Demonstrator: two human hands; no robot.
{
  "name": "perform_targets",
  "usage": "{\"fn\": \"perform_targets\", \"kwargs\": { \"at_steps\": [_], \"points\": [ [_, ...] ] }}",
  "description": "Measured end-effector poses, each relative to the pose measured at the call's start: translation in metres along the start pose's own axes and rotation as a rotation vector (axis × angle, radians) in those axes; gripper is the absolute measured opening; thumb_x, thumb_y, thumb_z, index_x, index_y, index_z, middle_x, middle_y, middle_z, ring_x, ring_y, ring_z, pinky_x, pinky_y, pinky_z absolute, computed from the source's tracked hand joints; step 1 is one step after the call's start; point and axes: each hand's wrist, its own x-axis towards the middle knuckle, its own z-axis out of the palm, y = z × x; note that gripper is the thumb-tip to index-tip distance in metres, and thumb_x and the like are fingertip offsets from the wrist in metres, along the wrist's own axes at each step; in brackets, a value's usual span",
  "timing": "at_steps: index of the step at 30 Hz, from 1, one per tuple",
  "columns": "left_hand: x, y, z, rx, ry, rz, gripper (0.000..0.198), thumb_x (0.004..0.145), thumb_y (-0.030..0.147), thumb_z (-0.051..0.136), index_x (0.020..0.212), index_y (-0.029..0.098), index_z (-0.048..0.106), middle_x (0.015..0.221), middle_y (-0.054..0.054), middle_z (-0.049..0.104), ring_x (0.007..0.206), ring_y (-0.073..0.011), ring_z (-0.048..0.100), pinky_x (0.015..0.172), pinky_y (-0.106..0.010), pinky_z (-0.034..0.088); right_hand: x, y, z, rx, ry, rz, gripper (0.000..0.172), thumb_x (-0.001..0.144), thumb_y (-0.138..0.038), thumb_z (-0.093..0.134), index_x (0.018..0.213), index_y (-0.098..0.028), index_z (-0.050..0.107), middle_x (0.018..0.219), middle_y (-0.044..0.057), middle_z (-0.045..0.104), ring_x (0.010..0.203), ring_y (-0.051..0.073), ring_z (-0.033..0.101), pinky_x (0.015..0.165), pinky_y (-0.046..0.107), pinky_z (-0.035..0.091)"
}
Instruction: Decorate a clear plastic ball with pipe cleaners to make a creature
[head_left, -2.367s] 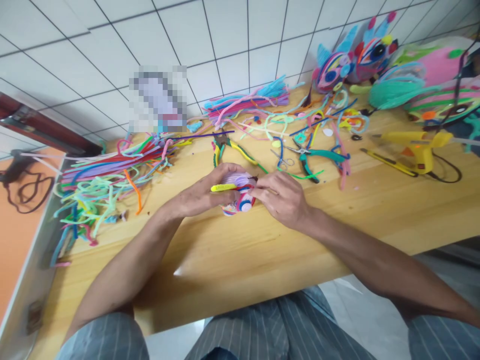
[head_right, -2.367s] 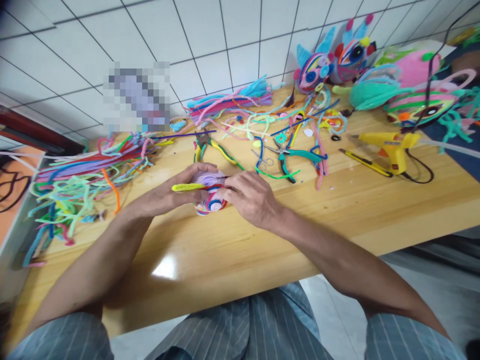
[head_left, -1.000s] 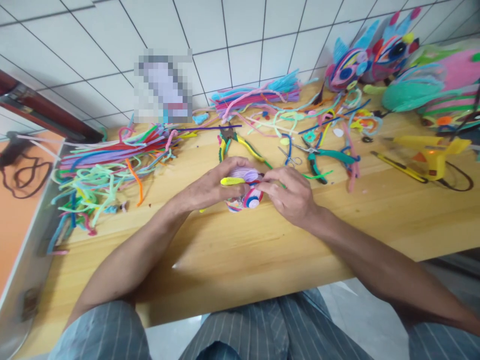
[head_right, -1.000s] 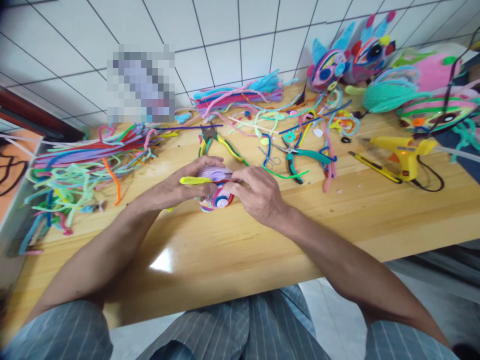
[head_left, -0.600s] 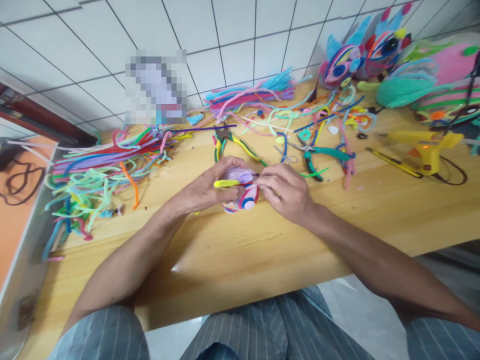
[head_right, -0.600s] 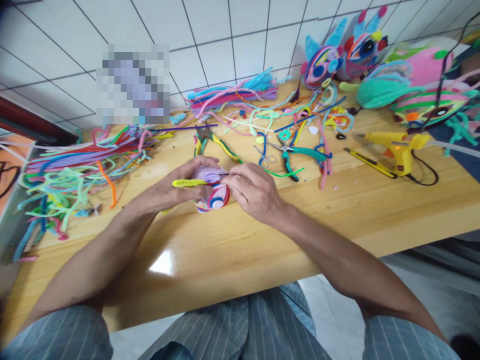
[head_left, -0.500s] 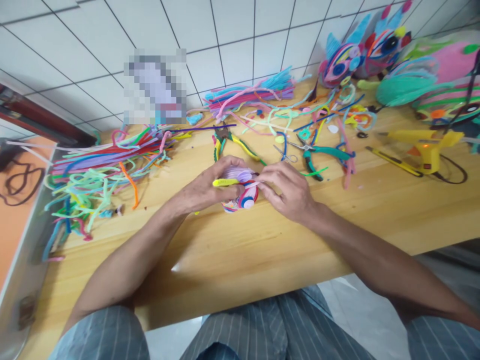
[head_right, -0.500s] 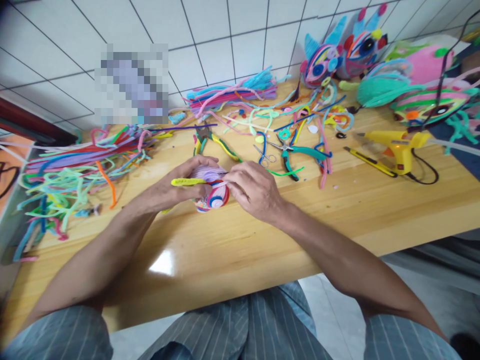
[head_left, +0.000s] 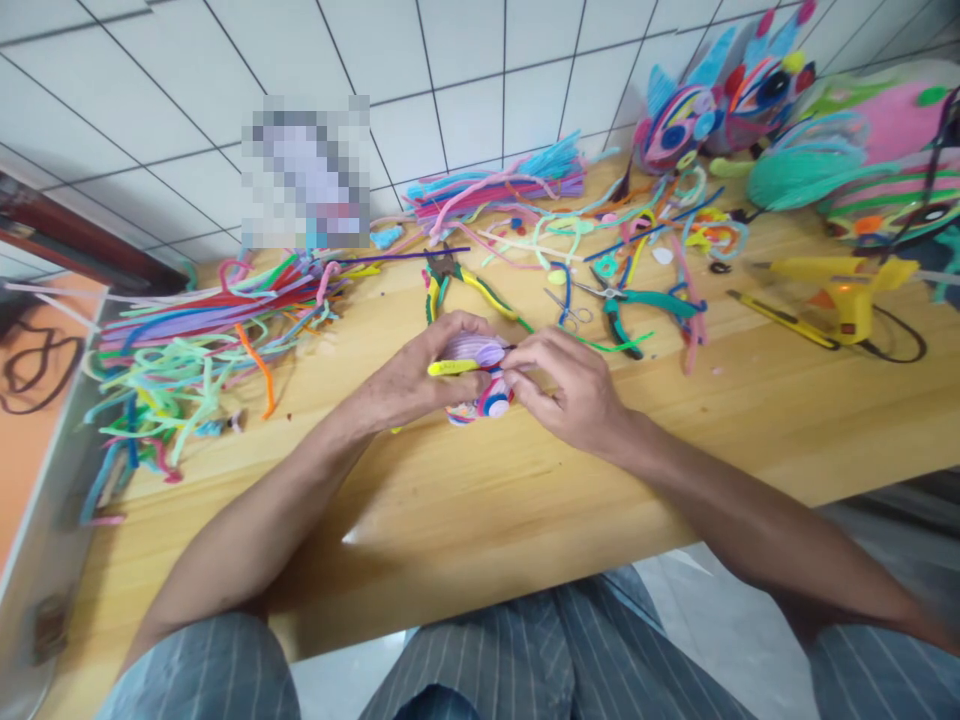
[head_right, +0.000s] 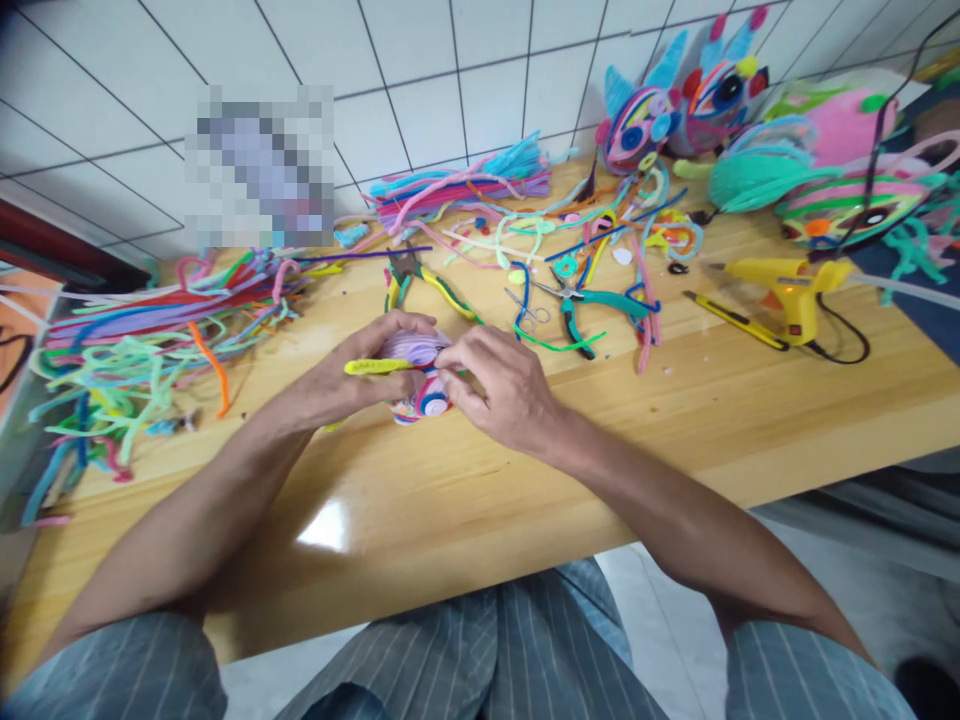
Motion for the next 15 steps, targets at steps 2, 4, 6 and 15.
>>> {"fn": "perform_targets", "kwargs": {
  "at_steps": [2,4,6,15],
  "points": [
    [-0.002,0.001,0.002,0.008,0.012,-0.006,0.05,0.08,0.041,0.085,0.124,0.025,0.069,0.114,-0.002,0.076,0.104,-0.0243,0.074,0.094,-0.038,0.062,0.001,-0.006,-0.001,0.086,-0.042,0.176,0.011,0.1,-0.015,0.07,0.102,-0.026,0.069,0.097,0.002,0.081,0.087,0.02,0.075,0.082,0.035,0.06],
    [-0.004,0.002,0.005,0.027,0.026,-0.006,0.05,0.081,0.041,0.085,0.126,0.025,0.068,0.117,-0.003,0.076,0.104,-0.0244,0.073,0.094,-0.039,0.061,0.002,-0.011,-0.002,0.2,-0.065,0.342,0.009,0.095,-0.018,0.071,0.1,-0.026,0.067,0.096,0.001,0.081,0.084,0.019,0.074,0.08,0.034,0.061],
    [-0.006,0.004,0.008,0.05,0.048,0.005,0.052,0.082,0.041,0.085,0.128,0.024,0.068,0.12,-0.005,0.075,0.106,-0.0252,0.073,0.095,-0.04,0.061,0.004,-0.014,-0.001,0.309,-0.072,0.464,0.009,0.091,-0.021,0.072,0.096,-0.026,0.066,0.093,0.0,0.08,0.082,0.018,0.073,0.078,0.033,0.061],
    [-0.014,0.004,0.019,0.184,0.114,0.111,0.045,0.089,0.037,0.08,0.129,0.024,0.068,0.123,-0.007,0.075,0.114,-0.028,0.072,0.102,-0.045,0.061,0.008,-0.017,0.003,0.411,-0.053,0.642,0.021,0.075,-0.019,0.072,0.092,-0.027,0.063,0.085,-0.003,0.075,0.08,0.017,0.072,0.076,0.03,0.061]
  ]
}}
